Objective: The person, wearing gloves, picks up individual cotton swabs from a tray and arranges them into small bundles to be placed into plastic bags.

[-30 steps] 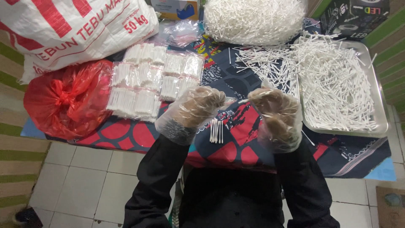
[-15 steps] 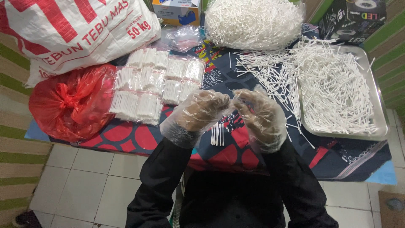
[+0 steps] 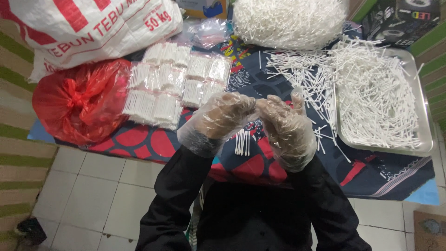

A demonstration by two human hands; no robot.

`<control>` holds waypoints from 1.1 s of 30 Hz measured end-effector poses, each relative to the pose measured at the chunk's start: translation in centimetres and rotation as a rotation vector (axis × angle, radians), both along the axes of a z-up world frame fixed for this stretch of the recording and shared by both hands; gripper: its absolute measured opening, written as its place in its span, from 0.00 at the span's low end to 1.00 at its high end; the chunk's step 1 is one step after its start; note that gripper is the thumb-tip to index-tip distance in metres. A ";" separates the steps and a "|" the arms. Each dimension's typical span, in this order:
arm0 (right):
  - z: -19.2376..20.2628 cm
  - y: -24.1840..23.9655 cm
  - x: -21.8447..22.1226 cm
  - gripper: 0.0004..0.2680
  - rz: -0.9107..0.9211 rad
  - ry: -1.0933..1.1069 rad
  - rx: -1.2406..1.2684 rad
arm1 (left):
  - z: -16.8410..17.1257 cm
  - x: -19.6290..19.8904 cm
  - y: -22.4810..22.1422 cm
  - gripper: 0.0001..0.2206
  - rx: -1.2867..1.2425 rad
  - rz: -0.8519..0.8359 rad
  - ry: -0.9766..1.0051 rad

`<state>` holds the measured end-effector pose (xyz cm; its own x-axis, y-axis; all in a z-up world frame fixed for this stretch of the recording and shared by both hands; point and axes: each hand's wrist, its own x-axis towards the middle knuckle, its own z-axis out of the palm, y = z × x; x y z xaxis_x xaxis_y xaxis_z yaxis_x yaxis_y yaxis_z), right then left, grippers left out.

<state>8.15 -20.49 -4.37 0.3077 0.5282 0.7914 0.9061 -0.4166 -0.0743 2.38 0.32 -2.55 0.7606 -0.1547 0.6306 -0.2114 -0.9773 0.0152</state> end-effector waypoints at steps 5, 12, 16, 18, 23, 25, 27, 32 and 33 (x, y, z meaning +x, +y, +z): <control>-1.8 -0.3 1.0 0.12 0.046 0.171 0.080 | -1.7 -0.4 1.4 0.13 0.006 0.010 0.014; -4.9 0.9 -4.3 0.13 -0.238 0.637 -0.464 | -4.4 -2.4 3.6 0.11 0.236 0.039 0.186; -10.6 2.1 -3.7 0.18 -0.311 0.844 -0.634 | -10.2 -2.3 6.2 0.30 0.656 0.107 0.310; -13.3 2.7 -2.7 0.21 -0.341 0.924 -0.707 | -9.7 -2.0 6.5 0.29 0.724 0.134 0.183; -12.7 3.0 -1.7 0.24 -0.528 1.140 -0.927 | -6.1 -2.3 5.4 0.32 0.493 0.149 0.760; -10.5 3.3 -1.7 0.22 -0.647 1.179 -0.993 | -8.0 -2.2 5.7 0.32 0.422 0.152 0.735; -12.4 3.2 -1.4 0.22 -0.708 1.198 -1.025 | -9.2 -2.3 6.0 0.32 0.353 0.153 0.710; -13.2 4.5 -2.1 0.21 -1.201 0.902 -0.705 | -0.8 -3.6 3.8 0.35 1.250 0.198 0.086; -13.0 4.0 -1.9 0.21 -1.201 0.903 -0.706 | -1.5 -3.2 3.9 0.35 1.249 0.197 0.087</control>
<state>6.22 -16.44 -17.38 0.9745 -0.1806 -0.1335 -0.1631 -0.9778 0.1319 -0.78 4.19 -4.09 0.8697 -0.4865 0.0839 -0.1062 -0.3503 -0.9306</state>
